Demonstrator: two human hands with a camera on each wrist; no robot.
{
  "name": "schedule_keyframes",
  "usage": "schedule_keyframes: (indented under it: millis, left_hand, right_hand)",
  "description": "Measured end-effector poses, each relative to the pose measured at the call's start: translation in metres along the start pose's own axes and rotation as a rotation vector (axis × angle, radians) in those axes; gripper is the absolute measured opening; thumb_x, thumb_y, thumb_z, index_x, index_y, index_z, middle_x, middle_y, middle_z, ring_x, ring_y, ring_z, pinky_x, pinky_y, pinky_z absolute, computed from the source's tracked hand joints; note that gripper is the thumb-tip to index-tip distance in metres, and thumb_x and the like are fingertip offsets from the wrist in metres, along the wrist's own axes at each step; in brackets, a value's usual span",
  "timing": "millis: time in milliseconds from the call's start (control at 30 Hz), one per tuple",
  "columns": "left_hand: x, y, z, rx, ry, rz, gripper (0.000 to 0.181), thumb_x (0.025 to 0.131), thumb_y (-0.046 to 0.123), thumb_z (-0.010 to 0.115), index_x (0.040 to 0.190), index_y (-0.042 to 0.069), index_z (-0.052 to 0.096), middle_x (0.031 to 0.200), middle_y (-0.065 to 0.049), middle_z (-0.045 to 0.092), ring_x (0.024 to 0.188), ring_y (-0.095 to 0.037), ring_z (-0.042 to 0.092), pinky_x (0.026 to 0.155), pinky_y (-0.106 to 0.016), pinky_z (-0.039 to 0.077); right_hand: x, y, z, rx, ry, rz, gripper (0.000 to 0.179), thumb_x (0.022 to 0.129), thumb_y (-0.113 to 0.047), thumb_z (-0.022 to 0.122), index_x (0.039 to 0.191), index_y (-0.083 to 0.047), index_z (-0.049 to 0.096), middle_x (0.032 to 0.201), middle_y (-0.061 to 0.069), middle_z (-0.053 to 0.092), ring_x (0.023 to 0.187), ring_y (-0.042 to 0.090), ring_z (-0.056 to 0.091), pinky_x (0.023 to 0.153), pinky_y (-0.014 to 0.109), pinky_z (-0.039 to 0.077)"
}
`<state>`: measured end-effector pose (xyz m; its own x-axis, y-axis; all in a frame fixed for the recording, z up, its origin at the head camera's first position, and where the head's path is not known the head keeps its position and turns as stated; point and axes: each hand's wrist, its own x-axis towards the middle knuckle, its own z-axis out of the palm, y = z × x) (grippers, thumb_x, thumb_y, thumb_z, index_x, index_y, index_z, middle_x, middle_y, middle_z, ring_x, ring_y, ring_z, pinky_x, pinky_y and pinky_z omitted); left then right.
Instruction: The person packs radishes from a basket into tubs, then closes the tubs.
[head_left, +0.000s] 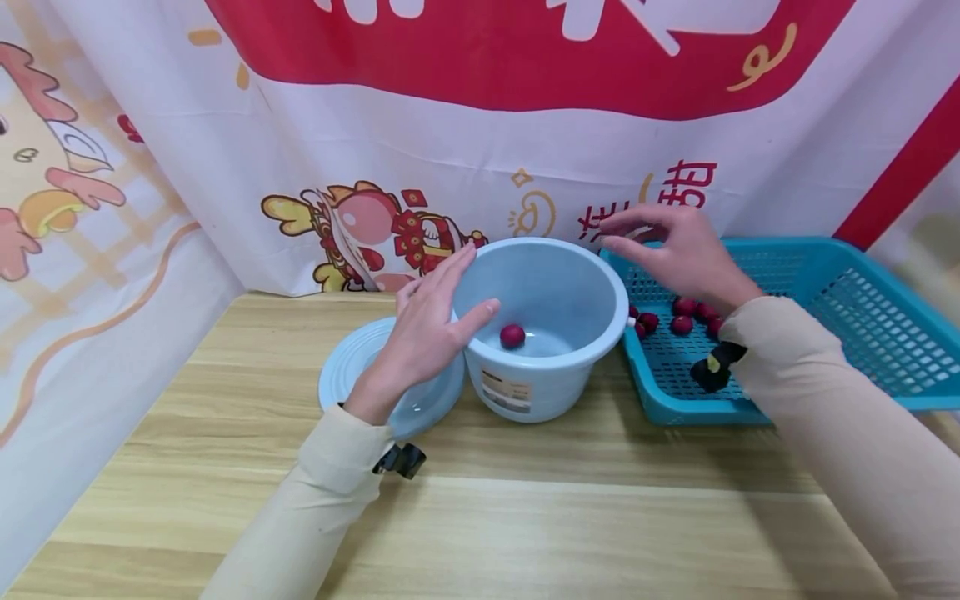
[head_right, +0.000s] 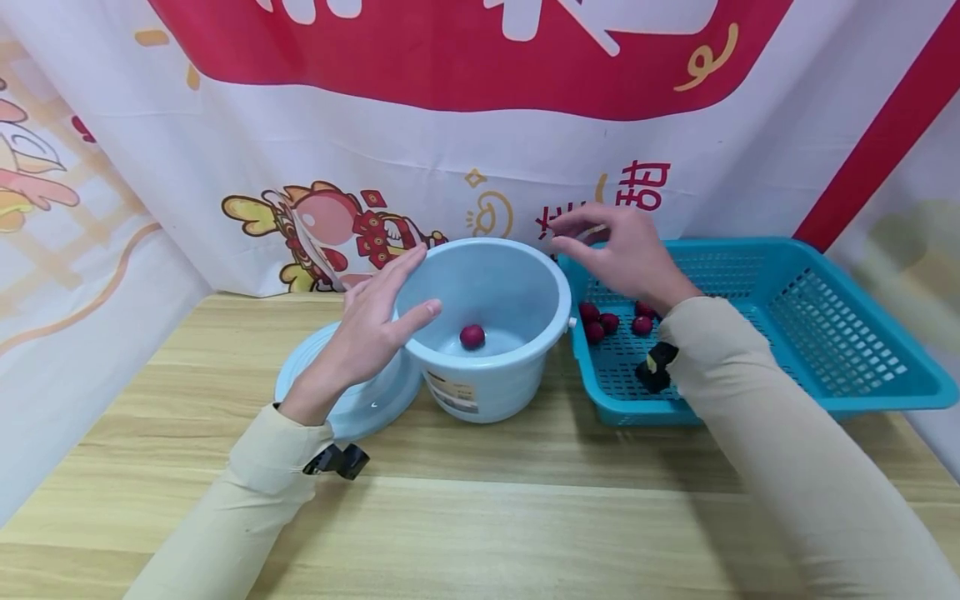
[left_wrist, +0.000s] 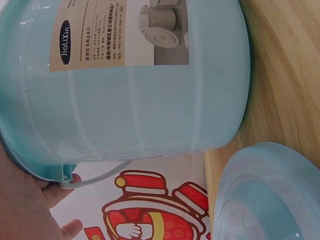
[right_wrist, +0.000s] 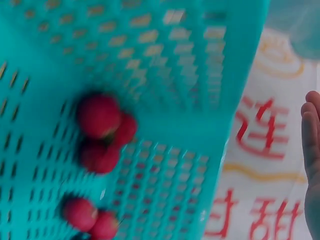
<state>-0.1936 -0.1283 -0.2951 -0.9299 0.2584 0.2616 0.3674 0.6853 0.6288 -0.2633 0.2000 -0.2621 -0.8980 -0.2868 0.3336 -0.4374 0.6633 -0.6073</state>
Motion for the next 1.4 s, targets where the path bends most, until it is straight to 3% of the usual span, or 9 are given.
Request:
schedule_keyframes:
  millis: [67, 200, 267, 467, 567, 767, 967, 1400]
  left_hand:
    - [0.0, 0.001, 0.0, 0.0, 0.001, 0.0, 0.082, 0.101, 0.057, 0.053, 0.17, 0.023, 0.026, 0.179, 0.003, 0.023, 0.165, -0.024, 0.024, 0.129, -0.063, 0.008]
    - [0.0, 0.001, 0.0, 0.001, 0.001, 0.0, 0.082, 0.101, 0.057, 0.053, 0.17, 0.023, 0.026, 0.179, 0.001, 0.023, 0.165, -0.025, 0.024, 0.129, -0.064, 0.007]
    - [0.0, 0.001, 0.0, -0.001, 0.0, -0.001, 0.082, 0.101, 0.057, 0.053, 0.17, 0.023, 0.026, 0.179, 0.0, 0.023, 0.165, -0.025, 0.024, 0.129, -0.065, 0.007]
    - [0.0, 0.0, 0.0, -0.004, -0.003, 0.001, 0.082, 0.101, 0.057, 0.054, 0.17, 0.023, 0.025, 0.179, 0.001, 0.023, 0.165, -0.025, 0.024, 0.129, -0.065, 0.007]
    - [0.0, 0.0, 0.0, -0.004, -0.006, 0.001, 0.083, 0.1, 0.057, 0.054, 0.17, 0.023, 0.025, 0.179, 0.001, 0.023, 0.165, -0.026, 0.024, 0.129, -0.065, 0.007]
    - [0.0, -0.001, 0.0, -0.001, -0.004, -0.002, 0.083, 0.1, 0.057, 0.054, 0.17, 0.023, 0.025, 0.179, 0.0, 0.023, 0.165, -0.026, 0.023, 0.129, -0.066, 0.006]
    - [0.0, 0.0, 0.001, -0.008, -0.001, 0.0, 0.083, 0.1, 0.057, 0.053, 0.17, 0.023, 0.026, 0.179, 0.0, 0.023, 0.165, -0.025, 0.024, 0.129, -0.064, 0.007]
    - [0.001, -0.001, 0.001, -0.009, -0.004, -0.002, 0.082, 0.1, 0.057, 0.053, 0.17, 0.024, 0.026, 0.179, 0.004, 0.023, 0.164, -0.024, 0.024, 0.129, -0.064, 0.007]
  right_hand:
    - [-0.002, 0.011, -0.005, -0.005, -0.008, 0.044, 0.05, 0.096, -0.043, 0.078, 0.141, -0.022, 0.069, 0.14, 0.007, 0.069, 0.121, 0.028, 0.066, 0.086, 0.026, 0.06]
    - [-0.004, 0.031, -0.012, -0.036, -0.057, 0.118, 0.054, 0.095, -0.04, 0.079, 0.145, -0.021, 0.066, 0.144, 0.01, 0.067, 0.126, 0.033, 0.063, 0.098, 0.052, 0.061]
    - [-0.003, 0.04, -0.015, -0.061, -0.1, 0.142, 0.054, 0.095, -0.036, 0.08, 0.145, -0.02, 0.066, 0.143, 0.013, 0.067, 0.127, 0.035, 0.063, 0.101, 0.058, 0.058]
    - [-0.001, 0.063, -0.018, -0.117, -0.285, 0.229, 0.059, 0.094, -0.029, 0.082, 0.148, -0.018, 0.062, 0.143, 0.021, 0.065, 0.128, 0.044, 0.061, 0.095, 0.056, 0.061]
    - [-0.001, 0.071, -0.018, -0.123, -0.337, 0.259, 0.06, 0.095, -0.03, 0.081, 0.149, -0.016, 0.061, 0.146, 0.023, 0.063, 0.132, 0.047, 0.057, 0.099, 0.061, 0.058]
    - [-0.003, 0.086, -0.015, -0.12, -0.39, 0.282, 0.055, 0.096, -0.031, 0.079, 0.146, -0.014, 0.064, 0.149, 0.024, 0.061, 0.137, 0.048, 0.051, 0.107, 0.071, 0.045]
    - [-0.005, 0.098, -0.009, -0.158, -0.445, 0.292, 0.051, 0.096, -0.032, 0.079, 0.142, -0.014, 0.068, 0.148, 0.023, 0.062, 0.137, 0.049, 0.049, 0.109, 0.074, 0.04]
    - [-0.006, 0.109, -0.001, -0.189, -0.553, 0.258, 0.043, 0.096, -0.026, 0.078, 0.136, -0.01, 0.072, 0.137, 0.022, 0.069, 0.122, 0.039, 0.06, 0.102, 0.065, 0.048]
